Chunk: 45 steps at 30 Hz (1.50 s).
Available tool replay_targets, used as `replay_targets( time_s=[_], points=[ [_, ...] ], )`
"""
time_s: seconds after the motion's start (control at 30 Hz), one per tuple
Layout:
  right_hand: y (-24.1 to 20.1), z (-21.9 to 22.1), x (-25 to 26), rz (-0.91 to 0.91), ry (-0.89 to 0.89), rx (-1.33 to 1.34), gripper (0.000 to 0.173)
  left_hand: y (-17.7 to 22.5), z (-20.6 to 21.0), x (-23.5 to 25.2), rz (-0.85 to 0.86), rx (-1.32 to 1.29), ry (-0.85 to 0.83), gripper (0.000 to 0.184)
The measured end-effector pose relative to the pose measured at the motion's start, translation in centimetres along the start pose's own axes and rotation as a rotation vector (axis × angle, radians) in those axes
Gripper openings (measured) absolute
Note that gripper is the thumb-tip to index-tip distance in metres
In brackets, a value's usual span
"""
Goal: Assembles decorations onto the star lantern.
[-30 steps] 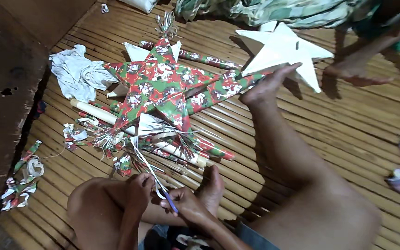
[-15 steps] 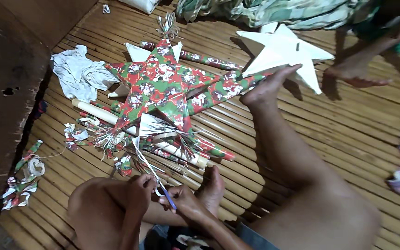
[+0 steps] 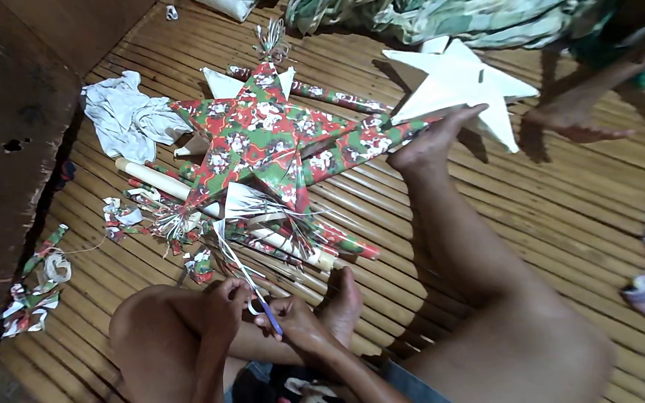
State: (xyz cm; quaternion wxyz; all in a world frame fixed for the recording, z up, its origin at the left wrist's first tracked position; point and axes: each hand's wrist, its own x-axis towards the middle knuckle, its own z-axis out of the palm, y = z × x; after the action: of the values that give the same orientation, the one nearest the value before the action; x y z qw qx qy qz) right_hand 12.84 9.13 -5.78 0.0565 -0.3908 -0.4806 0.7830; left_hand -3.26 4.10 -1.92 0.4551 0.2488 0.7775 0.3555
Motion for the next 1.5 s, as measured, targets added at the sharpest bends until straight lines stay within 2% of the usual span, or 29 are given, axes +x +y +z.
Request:
replay_targets(
  time_s=[0.17,0.73,1.5],
  points=[
    [0.1,0.0,0.0,-0.016,-0.008,0.013,0.028,0.4,-0.1,0.6,-0.029,-0.036,0.045,0.015],
    [-0.1,-0.3,1.1,-0.044,-0.049,0.016,0.026,1.1,-0.4,0.3,-0.053,-0.001,-0.027,0.014],
    [-0.4,0.1,1.6,-0.053,-0.010,0.012,0.025,0.8,-0.4,0.5,-0.025,-0.005,-0.051,0.012]
  ],
)
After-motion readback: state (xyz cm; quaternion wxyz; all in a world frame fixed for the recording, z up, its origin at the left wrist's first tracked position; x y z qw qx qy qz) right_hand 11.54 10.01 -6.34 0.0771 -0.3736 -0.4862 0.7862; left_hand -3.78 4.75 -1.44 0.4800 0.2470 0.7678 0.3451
